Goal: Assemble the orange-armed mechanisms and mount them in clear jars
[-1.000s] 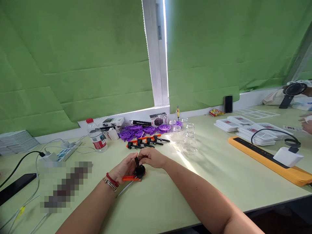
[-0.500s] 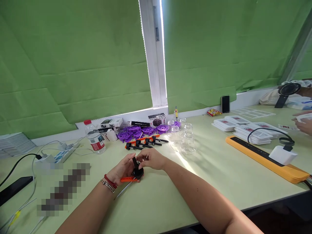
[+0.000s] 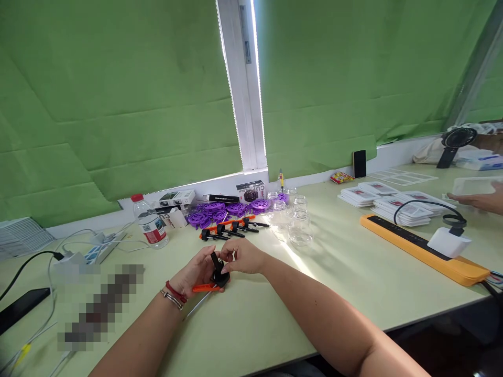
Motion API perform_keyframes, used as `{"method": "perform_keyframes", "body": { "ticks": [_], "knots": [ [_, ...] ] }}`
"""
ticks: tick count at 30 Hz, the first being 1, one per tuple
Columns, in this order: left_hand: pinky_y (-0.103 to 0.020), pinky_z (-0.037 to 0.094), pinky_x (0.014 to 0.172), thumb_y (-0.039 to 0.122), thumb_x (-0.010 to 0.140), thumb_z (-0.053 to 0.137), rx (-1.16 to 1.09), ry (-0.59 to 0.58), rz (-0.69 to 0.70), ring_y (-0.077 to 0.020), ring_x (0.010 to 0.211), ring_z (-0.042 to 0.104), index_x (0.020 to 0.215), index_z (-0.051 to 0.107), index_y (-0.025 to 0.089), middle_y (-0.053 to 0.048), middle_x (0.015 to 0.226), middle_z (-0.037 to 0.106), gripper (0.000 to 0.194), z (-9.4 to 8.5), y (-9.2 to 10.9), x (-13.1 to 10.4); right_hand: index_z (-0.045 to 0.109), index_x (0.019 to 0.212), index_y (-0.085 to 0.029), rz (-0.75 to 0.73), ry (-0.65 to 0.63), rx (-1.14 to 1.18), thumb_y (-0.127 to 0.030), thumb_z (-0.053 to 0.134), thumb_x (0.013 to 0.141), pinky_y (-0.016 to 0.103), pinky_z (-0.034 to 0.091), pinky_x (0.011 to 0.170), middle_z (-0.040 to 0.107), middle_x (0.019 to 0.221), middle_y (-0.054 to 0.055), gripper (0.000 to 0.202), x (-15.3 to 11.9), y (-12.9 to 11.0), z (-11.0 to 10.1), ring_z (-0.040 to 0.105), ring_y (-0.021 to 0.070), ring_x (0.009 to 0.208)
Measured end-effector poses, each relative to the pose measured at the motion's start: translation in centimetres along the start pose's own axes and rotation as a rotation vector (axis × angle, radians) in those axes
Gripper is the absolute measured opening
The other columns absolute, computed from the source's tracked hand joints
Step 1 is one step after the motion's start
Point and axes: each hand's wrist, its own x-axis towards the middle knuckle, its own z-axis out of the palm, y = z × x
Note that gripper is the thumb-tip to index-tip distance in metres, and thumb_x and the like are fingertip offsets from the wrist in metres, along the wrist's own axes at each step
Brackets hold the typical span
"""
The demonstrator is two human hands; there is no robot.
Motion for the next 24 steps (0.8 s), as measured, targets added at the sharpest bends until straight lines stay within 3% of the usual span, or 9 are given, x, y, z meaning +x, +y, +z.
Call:
{"method": "perform_keyframes", "body": {
  "ticks": [11,24],
  "knots": [
    [-0.033,0.049,0.060,0.067,0.074,0.045,-0.009,0.025,-0.003,-0.0190,0.067,0.058,0.099,0.051,0.020,-0.003,0.078,0.054,0.054,-0.13,-0.10,0.02,0.061,0.069,-0.016,-0.049,0.068,-0.016,-0.031,0.078,0.063,0.022,0.038,0.055,0.055,0.072,-0.001,0.023,0.07,-0.10,0.21,0.046,0.0099,0.062],
    [-0.032,0.049,0.059,0.066,0.074,0.046,-0.028,-0.002,0.002,-0.0182,0.066,0.059,0.099,0.050,0.021,-0.002,0.077,0.053,0.052,-0.02,-0.02,-0.04,0.058,0.067,-0.016,-0.006,0.085,0.006,-0.030,0.076,0.065,0.023,0.038,0.056,0.054,0.074,-0.001,0.023,-0.02,-0.15,0.54,0.046,0.0097,0.062]
  ]
}}
